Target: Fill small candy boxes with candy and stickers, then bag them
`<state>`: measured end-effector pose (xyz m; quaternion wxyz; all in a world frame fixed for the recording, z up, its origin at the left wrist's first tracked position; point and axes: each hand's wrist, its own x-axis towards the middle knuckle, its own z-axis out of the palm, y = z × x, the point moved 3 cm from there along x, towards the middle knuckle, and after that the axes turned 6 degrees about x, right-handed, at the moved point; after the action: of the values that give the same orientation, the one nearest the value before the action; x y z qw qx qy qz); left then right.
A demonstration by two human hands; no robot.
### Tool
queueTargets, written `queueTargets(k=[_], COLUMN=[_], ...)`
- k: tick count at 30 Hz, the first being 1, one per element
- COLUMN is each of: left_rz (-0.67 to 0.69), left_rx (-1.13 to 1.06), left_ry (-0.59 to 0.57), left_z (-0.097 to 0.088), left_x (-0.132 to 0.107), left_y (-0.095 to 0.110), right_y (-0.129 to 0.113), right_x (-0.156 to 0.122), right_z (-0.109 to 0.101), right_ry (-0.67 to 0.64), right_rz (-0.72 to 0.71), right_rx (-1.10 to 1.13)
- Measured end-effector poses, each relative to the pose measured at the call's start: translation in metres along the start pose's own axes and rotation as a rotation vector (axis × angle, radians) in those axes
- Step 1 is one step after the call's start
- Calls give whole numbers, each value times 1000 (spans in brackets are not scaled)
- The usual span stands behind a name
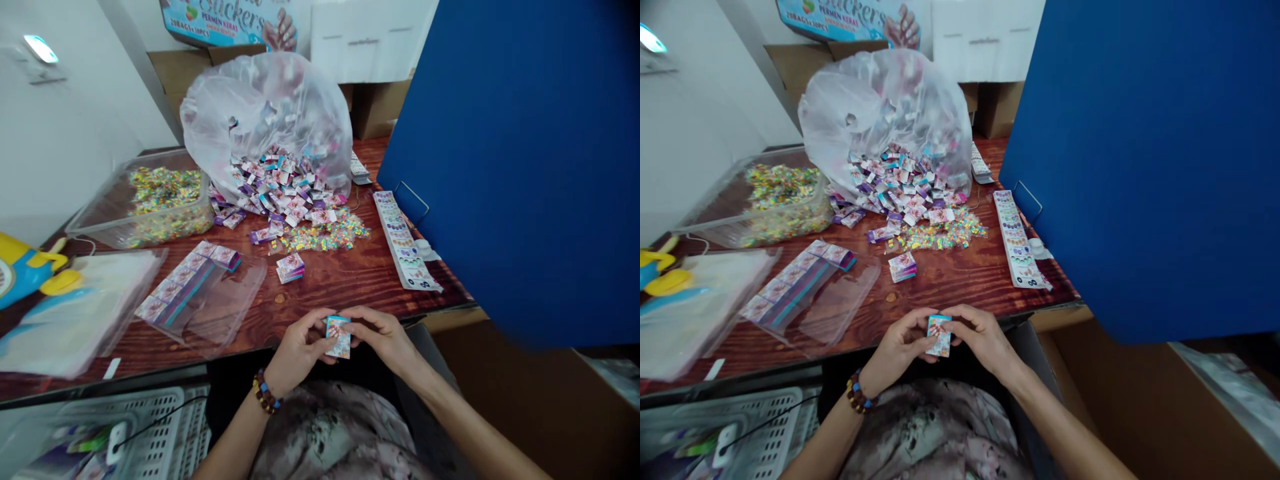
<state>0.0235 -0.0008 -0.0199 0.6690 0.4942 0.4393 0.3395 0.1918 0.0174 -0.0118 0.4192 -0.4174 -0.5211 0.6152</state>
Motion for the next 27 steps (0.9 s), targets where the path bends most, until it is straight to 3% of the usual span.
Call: queueTargets(k=[14, 19, 22, 24, 27], left_rz=[-51, -78, -83, -38, 164], left_rx=[-23, 37, 78, 174, 497], left_ry=[-51, -101, -120, -62, 175], left_z=[3, -2, -5, -7, -10], left_x=[-2, -2, 1, 5, 13], left_y=[-5, -5, -5, -4, 2], right_y=[4, 4, 6, 8, 13], right_x=[-3, -6, -2, 5, 24], right_z=[-2, -2, -1, 0, 5], right_ry=[-81, -161, -129, -46, 120], right_rz=[-42, 6, 46, 60, 70], right_rx=[-17, -65, -79, -61, 3])
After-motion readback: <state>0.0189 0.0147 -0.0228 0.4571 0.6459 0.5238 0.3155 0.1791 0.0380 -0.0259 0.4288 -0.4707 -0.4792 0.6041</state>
